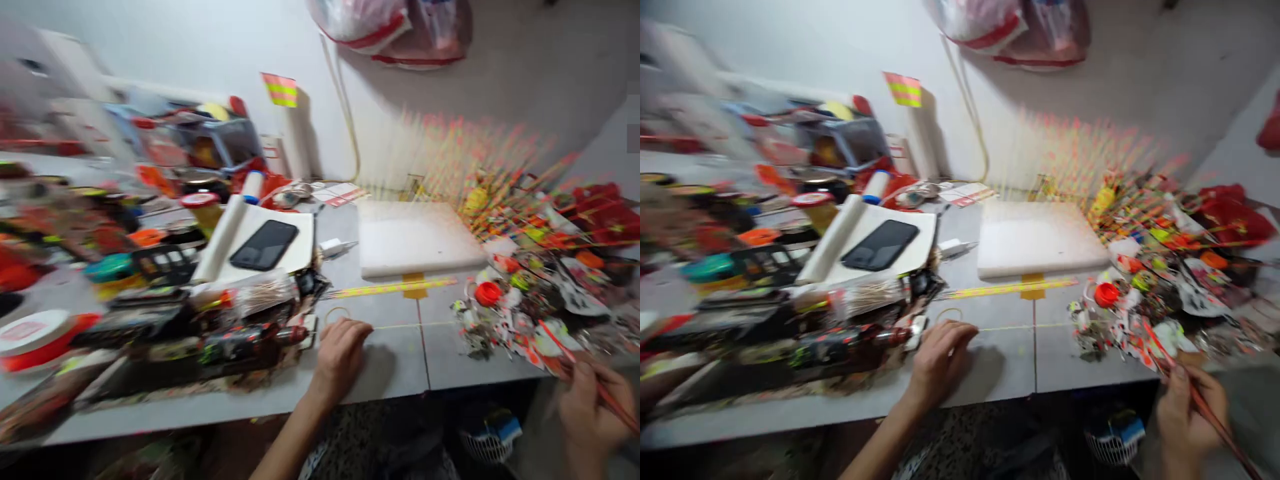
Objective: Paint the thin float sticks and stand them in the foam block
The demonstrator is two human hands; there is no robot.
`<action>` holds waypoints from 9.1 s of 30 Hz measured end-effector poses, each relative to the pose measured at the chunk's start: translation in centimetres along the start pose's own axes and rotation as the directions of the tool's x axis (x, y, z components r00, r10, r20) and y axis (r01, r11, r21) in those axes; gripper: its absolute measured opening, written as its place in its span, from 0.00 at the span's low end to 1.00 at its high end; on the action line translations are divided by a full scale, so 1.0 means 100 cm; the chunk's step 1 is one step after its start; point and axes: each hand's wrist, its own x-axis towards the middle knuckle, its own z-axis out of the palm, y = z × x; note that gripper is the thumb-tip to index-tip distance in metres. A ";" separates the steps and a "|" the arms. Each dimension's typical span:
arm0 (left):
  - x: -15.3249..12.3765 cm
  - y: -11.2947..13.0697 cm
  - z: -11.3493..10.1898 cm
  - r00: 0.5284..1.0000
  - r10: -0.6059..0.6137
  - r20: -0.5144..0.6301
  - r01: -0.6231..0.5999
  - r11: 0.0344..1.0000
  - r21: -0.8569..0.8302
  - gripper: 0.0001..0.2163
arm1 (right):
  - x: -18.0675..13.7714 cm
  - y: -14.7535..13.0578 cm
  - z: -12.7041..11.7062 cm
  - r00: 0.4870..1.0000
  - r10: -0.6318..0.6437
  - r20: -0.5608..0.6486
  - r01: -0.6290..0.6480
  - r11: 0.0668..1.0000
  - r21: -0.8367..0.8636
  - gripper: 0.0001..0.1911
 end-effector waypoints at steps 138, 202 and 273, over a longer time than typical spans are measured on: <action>0.013 -0.002 0.017 0.966 0.253 -0.047 -0.233 0.938 0.257 0.06 | 0.086 0.014 0.069 0.679 -0.218 0.701 0.445 0.882 -0.156 0.10; 0.016 0.008 0.021 0.963 0.253 -0.087 -0.219 0.932 0.288 0.04 | -0.086 0.005 0.083 0.889 -0.399 0.225 0.381 0.917 0.122 0.09; 0.015 0.017 0.021 0.977 0.180 -0.116 -0.148 0.959 0.244 0.05 | -0.105 -0.023 0.097 0.826 -0.483 0.291 0.433 0.874 0.222 0.08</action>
